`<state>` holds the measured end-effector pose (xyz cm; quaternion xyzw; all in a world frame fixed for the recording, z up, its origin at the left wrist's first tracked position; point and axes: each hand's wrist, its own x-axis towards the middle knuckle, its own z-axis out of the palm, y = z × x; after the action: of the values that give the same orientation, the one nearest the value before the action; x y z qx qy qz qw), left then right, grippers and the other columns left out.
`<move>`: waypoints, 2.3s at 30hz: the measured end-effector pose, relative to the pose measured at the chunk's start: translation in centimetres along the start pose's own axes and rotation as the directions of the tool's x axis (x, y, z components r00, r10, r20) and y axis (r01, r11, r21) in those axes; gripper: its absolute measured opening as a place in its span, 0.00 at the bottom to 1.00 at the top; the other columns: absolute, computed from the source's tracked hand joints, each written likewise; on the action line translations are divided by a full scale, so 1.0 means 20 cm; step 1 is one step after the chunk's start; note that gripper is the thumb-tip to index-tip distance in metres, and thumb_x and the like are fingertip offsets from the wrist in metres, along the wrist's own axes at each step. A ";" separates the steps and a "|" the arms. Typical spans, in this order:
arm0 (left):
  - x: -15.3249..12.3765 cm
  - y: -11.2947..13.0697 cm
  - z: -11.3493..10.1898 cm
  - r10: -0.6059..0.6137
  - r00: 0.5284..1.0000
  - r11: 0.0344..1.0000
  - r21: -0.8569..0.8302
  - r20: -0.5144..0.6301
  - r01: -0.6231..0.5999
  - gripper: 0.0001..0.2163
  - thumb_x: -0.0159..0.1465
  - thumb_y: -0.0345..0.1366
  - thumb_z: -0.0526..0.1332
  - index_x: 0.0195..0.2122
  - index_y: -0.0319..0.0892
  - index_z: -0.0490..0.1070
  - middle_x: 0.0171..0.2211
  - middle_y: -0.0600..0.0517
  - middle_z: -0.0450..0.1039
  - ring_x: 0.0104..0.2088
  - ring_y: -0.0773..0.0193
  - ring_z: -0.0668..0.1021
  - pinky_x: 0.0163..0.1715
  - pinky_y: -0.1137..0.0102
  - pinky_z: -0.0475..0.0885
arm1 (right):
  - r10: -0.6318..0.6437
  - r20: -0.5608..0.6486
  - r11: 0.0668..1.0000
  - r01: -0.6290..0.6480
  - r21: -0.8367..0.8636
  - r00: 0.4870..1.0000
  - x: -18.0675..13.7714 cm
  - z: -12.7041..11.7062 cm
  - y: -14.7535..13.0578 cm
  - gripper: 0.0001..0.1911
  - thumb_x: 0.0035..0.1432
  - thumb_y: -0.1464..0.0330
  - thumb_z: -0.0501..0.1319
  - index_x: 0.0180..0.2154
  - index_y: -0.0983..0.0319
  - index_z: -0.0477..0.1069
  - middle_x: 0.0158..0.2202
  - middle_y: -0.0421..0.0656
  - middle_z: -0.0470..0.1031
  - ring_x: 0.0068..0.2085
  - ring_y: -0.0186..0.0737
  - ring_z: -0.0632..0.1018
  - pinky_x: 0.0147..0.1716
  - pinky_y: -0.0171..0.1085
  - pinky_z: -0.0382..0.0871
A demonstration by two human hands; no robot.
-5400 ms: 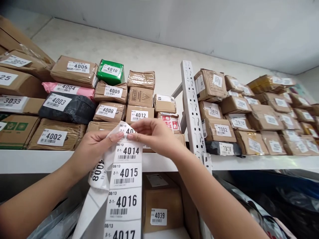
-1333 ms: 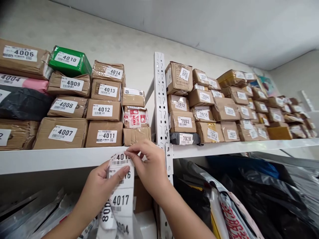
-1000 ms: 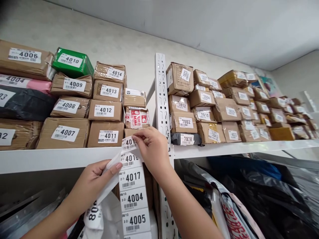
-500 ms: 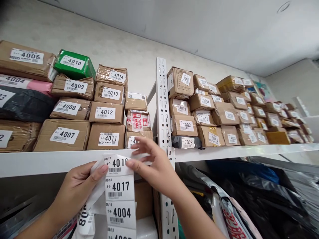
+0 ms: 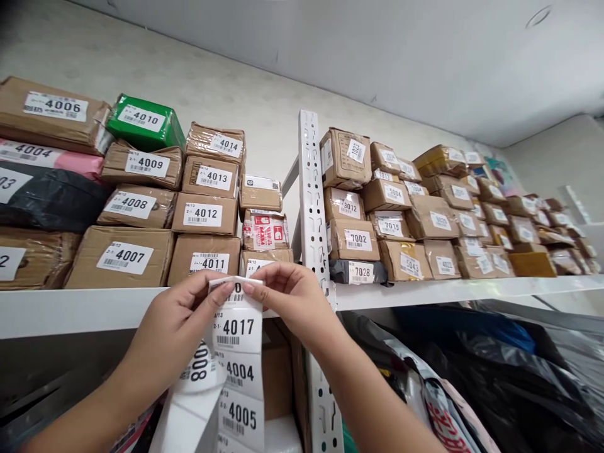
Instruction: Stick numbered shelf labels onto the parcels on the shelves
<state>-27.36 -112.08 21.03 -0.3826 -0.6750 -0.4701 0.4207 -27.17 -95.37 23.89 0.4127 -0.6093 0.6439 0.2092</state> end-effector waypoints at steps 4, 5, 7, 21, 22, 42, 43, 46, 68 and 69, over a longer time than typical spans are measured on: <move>0.04 0.03 -0.01 0.044 0.999 0.999 0.015 -0.007 -0.044 0.12 0.63 0.46 0.57 0.38 0.45 0.74 0.27 0.55 0.74 0.28 0.65 0.73 0.26 0.73 0.65 | 0.135 0.150 0.990 -0.138 0.010 0.979 0.05 -0.03 -0.08 0.09 0.41 0.66 0.72 0.26 0.62 0.76 0.22 0.36 0.74 0.24 0.25 0.72 0.23 0.26 0.66; 0.04 0.04 -0.02 0.022 1.000 1.000 -0.008 0.005 -0.022 0.12 0.62 0.46 0.58 0.37 0.45 0.74 0.27 0.55 0.75 0.28 0.65 0.73 0.26 0.73 0.65 | 0.151 0.168 0.989 -0.148 -0.028 0.974 0.06 -0.03 -0.10 0.09 0.41 0.67 0.72 0.26 0.62 0.76 0.22 0.36 0.74 0.24 0.25 0.72 0.23 0.26 0.66; 0.06 0.04 -0.02 -0.026 0.999 0.999 -0.042 0.038 0.028 0.12 0.61 0.46 0.60 0.35 0.44 0.75 0.29 0.54 0.75 0.30 0.64 0.74 0.28 0.73 0.66 | 0.124 0.151 0.986 -0.105 -0.127 0.981 0.08 -0.04 -0.12 0.07 0.41 0.69 0.72 0.25 0.62 0.76 0.22 0.36 0.75 0.24 0.26 0.72 0.24 0.27 0.66; -0.01 -0.06 0.02 -0.066 0.996 0.938 0.345 0.063 0.041 0.22 0.61 0.48 0.53 0.18 0.43 0.45 0.16 0.58 0.45 0.19 0.69 0.53 0.19 0.72 0.48 | -0.516 -0.077 0.629 0.316 -0.710 0.853 0.29 -0.09 -0.10 0.02 0.51 0.70 0.64 0.28 0.61 0.74 0.27 0.40 0.76 0.28 0.34 0.74 0.29 0.37 0.68; -0.03 -0.06 0.02 -0.046 0.996 0.937 0.350 0.075 0.017 0.22 0.61 0.48 0.53 0.18 0.43 0.43 0.16 0.59 0.43 0.19 0.70 0.52 0.18 0.72 0.47 | -0.525 -0.074 0.574 0.289 -0.767 0.848 0.32 -0.10 -0.11 0.02 0.53 0.70 0.62 0.29 0.61 0.73 0.26 0.40 0.75 0.27 0.34 0.73 0.29 0.37 0.67; 0.05 -0.05 -0.11 0.116 0.993 0.993 -0.032 -0.023 -0.116 0.10 0.56 0.44 0.63 0.29 0.44 0.76 0.24 0.54 0.72 0.22 0.68 0.70 0.21 0.75 0.64 | -0.102 0.250 0.971 0.151 -0.183 0.963 0.03 0.03 -0.08 0.12 0.43 0.65 0.71 0.32 0.59 0.73 0.31 0.38 0.77 0.32 0.34 0.78 0.30 0.34 0.75; 0.06 -0.05 -0.11 0.077 0.997 0.996 -0.034 0.012 -0.076 0.10 0.55 0.45 0.65 0.33 0.44 0.76 0.27 0.53 0.74 0.24 0.67 0.72 0.23 0.74 0.66 | -0.114 0.177 0.975 0.144 -0.171 0.978 0.02 0.03 -0.06 0.12 0.42 0.67 0.72 0.29 0.60 0.73 0.28 0.37 0.76 0.30 0.32 0.77 0.28 0.33 0.74; 0.09 -0.03 -0.09 0.002 0.995 1.000 -0.008 0.096 -0.001 0.12 0.55 0.44 0.65 0.39 0.46 0.77 0.33 0.52 0.77 0.31 0.63 0.76 0.30 0.71 0.70 | -0.078 0.091 0.984 0.091 -0.156 0.993 0.04 0.01 -0.05 0.11 0.40 0.68 0.73 0.27 0.60 0.74 0.26 0.36 0.76 0.28 0.29 0.76 0.30 0.30 0.72; 0.06 0.00 -0.05 0.008 0.999 0.995 0.096 -0.044 -0.004 0.23 0.58 0.49 0.59 0.19 0.43 0.46 0.18 0.60 0.46 0.20 0.72 0.55 0.18 0.77 0.53 | -0.604 0.037 0.219 0.211 -0.953 0.796 0.71 -0.08 -0.31 0.06 0.53 0.74 0.63 0.35 0.62 0.76 0.33 0.45 0.73 0.35 0.42 0.75 0.36 0.42 0.69; 0.04 0.00 -0.06 0.024 0.999 0.994 0.112 -0.047 -0.018 0.23 0.58 0.48 0.59 0.19 0.43 0.46 0.18 0.60 0.46 0.20 0.72 0.55 0.18 0.77 0.53 | -0.599 0.061 0.147 0.185 -0.972 0.798 0.70 -0.07 -0.31 0.11 0.52 0.74 0.63 0.41 0.62 0.74 0.37 0.47 0.72 0.36 0.43 0.74 0.37 0.43 0.69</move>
<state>-27.47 -113.19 22.04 -0.3541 -0.6860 -0.4362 0.4624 -30.85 -96.21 38.83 0.2298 -0.6872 0.1273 0.6773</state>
